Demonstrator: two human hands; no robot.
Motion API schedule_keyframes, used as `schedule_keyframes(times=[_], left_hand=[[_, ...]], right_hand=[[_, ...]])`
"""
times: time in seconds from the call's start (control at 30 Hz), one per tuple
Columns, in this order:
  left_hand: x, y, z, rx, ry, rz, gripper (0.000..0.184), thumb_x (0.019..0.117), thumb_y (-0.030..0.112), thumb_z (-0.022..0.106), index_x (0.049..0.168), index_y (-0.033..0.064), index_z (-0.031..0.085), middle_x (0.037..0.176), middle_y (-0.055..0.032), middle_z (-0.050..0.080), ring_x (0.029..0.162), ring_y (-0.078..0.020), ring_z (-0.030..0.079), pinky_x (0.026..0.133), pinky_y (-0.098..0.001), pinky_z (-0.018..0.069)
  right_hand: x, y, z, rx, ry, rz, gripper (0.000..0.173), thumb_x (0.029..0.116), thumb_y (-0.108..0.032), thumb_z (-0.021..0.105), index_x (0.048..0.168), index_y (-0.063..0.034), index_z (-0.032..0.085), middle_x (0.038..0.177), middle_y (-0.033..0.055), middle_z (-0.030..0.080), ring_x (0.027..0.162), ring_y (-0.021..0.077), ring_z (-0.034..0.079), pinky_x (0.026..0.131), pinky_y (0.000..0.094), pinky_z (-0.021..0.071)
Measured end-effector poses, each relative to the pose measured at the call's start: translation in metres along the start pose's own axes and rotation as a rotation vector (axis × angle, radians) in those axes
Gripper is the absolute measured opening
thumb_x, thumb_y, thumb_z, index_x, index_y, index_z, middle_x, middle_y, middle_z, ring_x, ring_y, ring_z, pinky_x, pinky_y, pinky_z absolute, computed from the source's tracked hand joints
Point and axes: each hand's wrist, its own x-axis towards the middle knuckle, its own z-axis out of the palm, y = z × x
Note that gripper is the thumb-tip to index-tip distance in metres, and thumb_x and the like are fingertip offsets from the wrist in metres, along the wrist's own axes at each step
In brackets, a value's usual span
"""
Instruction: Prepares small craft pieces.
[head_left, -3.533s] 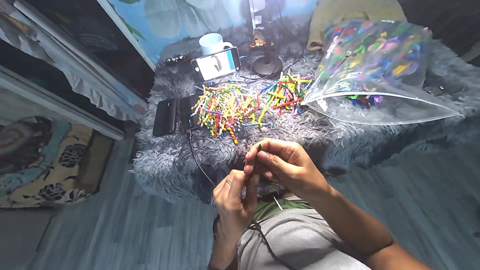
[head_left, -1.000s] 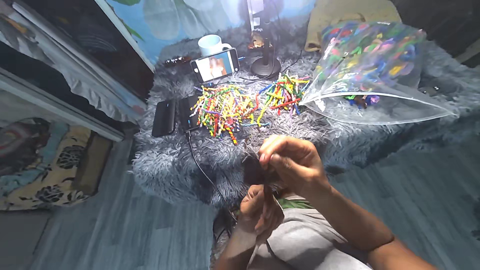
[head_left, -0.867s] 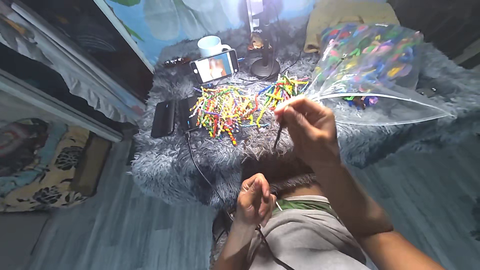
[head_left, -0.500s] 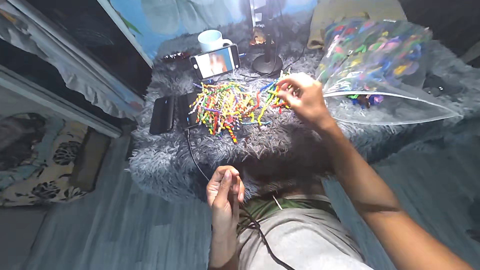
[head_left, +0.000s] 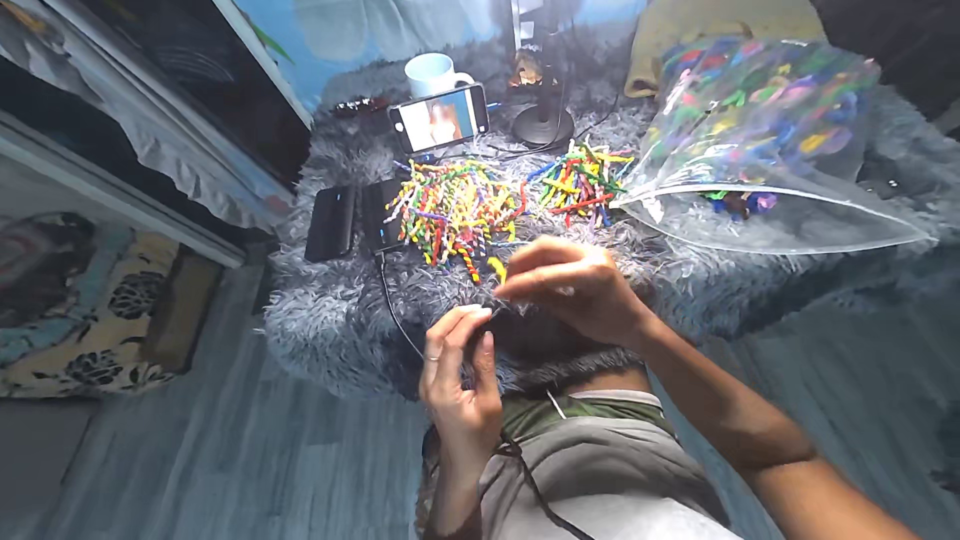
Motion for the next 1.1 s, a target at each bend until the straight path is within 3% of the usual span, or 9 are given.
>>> schedule_keyframes(times=[0.1, 0.23, 0.4, 0.57, 0.67, 0.8, 0.87, 0.97, 1.1], left_hand=[[-0.003, 0.008, -0.001, 0.051, -0.114, 0.051, 0.026, 0.1031, 0.025, 0.060, 0.116, 0.0046, 0.070, 0.124, -0.0051, 0.069, 0.122, -0.0062, 0.059, 0.105, -0.0236, 0.0473], [-0.008, 0.013, -0.002, -0.073, -0.171, 0.076, 0.025, 0.1057, 0.024, 0.055, 0.096, 0.0042, 0.068, 0.093, 0.0022, 0.073, 0.102, 0.0013, 0.065, 0.102, -0.0201, 0.0467], [-0.007, 0.015, -0.008, -0.076, -0.144, 0.159, 0.017, 0.1050, 0.019, 0.057, 0.101, 0.0074, 0.069, 0.090, 0.0016, 0.071, 0.093, -0.0018, 0.066, 0.098, -0.0219, 0.0503], [-0.004, 0.016, -0.011, 0.069, -0.107, 0.203, 0.020, 0.1039, 0.020, 0.059, 0.095, 0.0067, 0.070, 0.085, 0.0004, 0.069, 0.091, -0.0022, 0.065, 0.096, -0.0202, 0.0490], [-0.004, 0.018, -0.008, 0.034, -0.142, 0.172, 0.023, 0.1059, 0.021, 0.055, 0.098, 0.0047, 0.069, 0.081, -0.0011, 0.066, 0.083, -0.0013, 0.063, 0.087, -0.0168, 0.0504], [-0.011, 0.023, -0.002, -0.428, -0.326, -0.051, 0.025, 0.1082, 0.024, 0.050, 0.097, 0.0064, 0.065, 0.069, 0.0051, 0.055, 0.061, 0.0074, 0.051, 0.058, -0.0090, 0.0448], [-0.011, 0.027, -0.004, -0.832, -0.470, -0.229, 0.025, 0.1081, 0.028, 0.049, 0.096, 0.0124, 0.065, 0.065, 0.0135, 0.052, 0.056, 0.0118, 0.046, 0.052, -0.0064, 0.0393], [-0.012, 0.029, -0.007, -1.187, -0.581, -0.384, 0.023, 0.1073, 0.028, 0.051, 0.103, 0.0137, 0.069, 0.075, 0.0120, 0.066, 0.062, 0.0102, 0.056, 0.057, -0.0076, 0.0460], [-0.016, 0.026, -0.002, -1.207, -0.579, -0.373, 0.025, 0.1066, 0.025, 0.053, 0.113, 0.0124, 0.073, 0.098, 0.0071, 0.075, 0.083, 0.0044, 0.068, 0.073, -0.0132, 0.0552]], right_hand=[[-0.009, -0.029, 0.007, 0.213, -0.057, -0.048, 0.012, 0.0957, 0.000, 0.067, 0.101, 0.0028, 0.077, 0.099, 0.0104, 0.074, 0.094, 0.0061, 0.069, 0.085, 0.0187, 0.0574], [-0.014, -0.045, 0.009, 0.225, 0.041, -0.077, 0.011, 0.0973, -0.003, 0.066, 0.102, 0.0012, 0.076, 0.095, 0.0082, 0.075, 0.093, 0.0059, 0.068, 0.084, 0.0183, 0.0546], [-0.023, -0.048, 0.023, 0.613, 0.142, 0.230, 0.015, 0.0974, -0.007, 0.067, 0.111, -0.0009, 0.071, 0.106, -0.0014, 0.073, 0.095, 0.0009, 0.068, 0.085, 0.0189, 0.0585], [-0.026, -0.055, 0.031, 0.547, 0.162, 0.257, 0.012, 0.0981, -0.008, 0.066, 0.099, 0.0010, 0.074, 0.102, 0.0004, 0.069, 0.096, -0.0004, 0.064, 0.085, 0.0157, 0.0545], [-0.028, -0.055, 0.033, 0.385, 0.252, 0.177, 0.009, 0.0947, -0.005, 0.069, 0.097, 0.0005, 0.076, 0.095, 0.0028, 0.069, 0.093, 0.0019, 0.064, 0.083, 0.0154, 0.0537], [-0.031, -0.060, 0.033, 0.117, 0.324, 0.051, 0.011, 0.0971, -0.012, 0.068, 0.094, -0.0030, 0.074, 0.088, 0.0016, 0.066, 0.091, 0.0024, 0.059, 0.082, 0.0149, 0.0473], [-0.033, -0.065, 0.032, 0.077, 0.329, 0.023, 0.014, 0.0996, -0.015, 0.066, 0.095, -0.0040, 0.072, 0.089, 0.0005, 0.065, 0.092, 0.0016, 0.059, 0.085, 0.0149, 0.0465], [-0.031, -0.070, 0.030, 0.245, 0.288, 0.061, 0.016, 0.1008, -0.016, 0.064, 0.095, -0.0035, 0.070, 0.090, -0.0004, 0.066, 0.093, -0.0006, 0.060, 0.086, 0.0147, 0.0478], [-0.026, -0.069, 0.023, 0.638, 0.223, 0.189, 0.017, 0.1034, -0.015, 0.059, 0.096, -0.0055, 0.072, 0.094, -0.0066, 0.068, 0.093, -0.0046, 0.061, 0.084, 0.0130, 0.0508]])
